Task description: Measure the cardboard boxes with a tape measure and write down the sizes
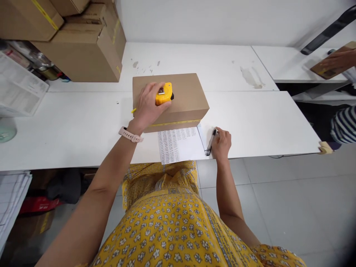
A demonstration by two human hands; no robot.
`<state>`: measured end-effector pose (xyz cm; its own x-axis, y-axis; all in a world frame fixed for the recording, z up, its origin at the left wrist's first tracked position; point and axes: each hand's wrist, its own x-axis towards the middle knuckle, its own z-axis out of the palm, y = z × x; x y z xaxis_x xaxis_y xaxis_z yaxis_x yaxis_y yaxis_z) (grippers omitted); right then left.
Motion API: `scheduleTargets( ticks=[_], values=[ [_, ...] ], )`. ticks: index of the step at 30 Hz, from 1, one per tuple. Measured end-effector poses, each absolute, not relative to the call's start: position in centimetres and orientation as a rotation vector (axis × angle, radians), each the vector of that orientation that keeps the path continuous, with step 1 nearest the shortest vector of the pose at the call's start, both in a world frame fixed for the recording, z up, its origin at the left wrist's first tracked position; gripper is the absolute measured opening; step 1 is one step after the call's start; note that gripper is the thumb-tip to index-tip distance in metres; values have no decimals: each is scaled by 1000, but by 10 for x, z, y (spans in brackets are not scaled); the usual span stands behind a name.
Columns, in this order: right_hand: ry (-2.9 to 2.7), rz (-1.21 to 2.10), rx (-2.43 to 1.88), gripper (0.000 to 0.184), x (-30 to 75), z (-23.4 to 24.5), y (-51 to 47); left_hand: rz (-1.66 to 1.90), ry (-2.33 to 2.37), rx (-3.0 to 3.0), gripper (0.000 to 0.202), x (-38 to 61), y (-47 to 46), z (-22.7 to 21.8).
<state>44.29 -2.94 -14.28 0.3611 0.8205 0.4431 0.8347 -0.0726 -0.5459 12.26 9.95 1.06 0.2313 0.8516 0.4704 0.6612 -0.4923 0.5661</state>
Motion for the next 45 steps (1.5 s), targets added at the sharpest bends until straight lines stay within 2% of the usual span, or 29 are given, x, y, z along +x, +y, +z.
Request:
scheduleTargets(
  ticks=[4,6,9,13,21,26,32,37,45],
  values=[
    [-1231,-14,-1653,32,418,-101,-33,1123,1303,2196,45,130,86,27],
    [-1195,228,-1488,29,399,-68,-32,1097,1140,2154,45,137,72,37],
    [-1267,712,-1207,38,371,-19,-24,1005,931,2120,56,147,52,49],
    [-1307,952,-1049,47,350,18,-8,953,860,2107,63,150,41,58],
    [-1193,901,-1028,32,390,5,43,1046,1051,1941,69,88,52,60],
    [-946,842,-1097,26,428,-12,88,1174,1365,1653,59,23,79,58],
    [-878,910,-1223,17,413,-18,117,1138,1510,1515,44,-11,94,52],
    [-852,885,-1363,10,398,-12,132,1083,1536,1524,49,-14,93,47],
    [-1017,885,-1504,16,386,-7,137,1029,1504,1474,59,-7,97,47]
  ],
)
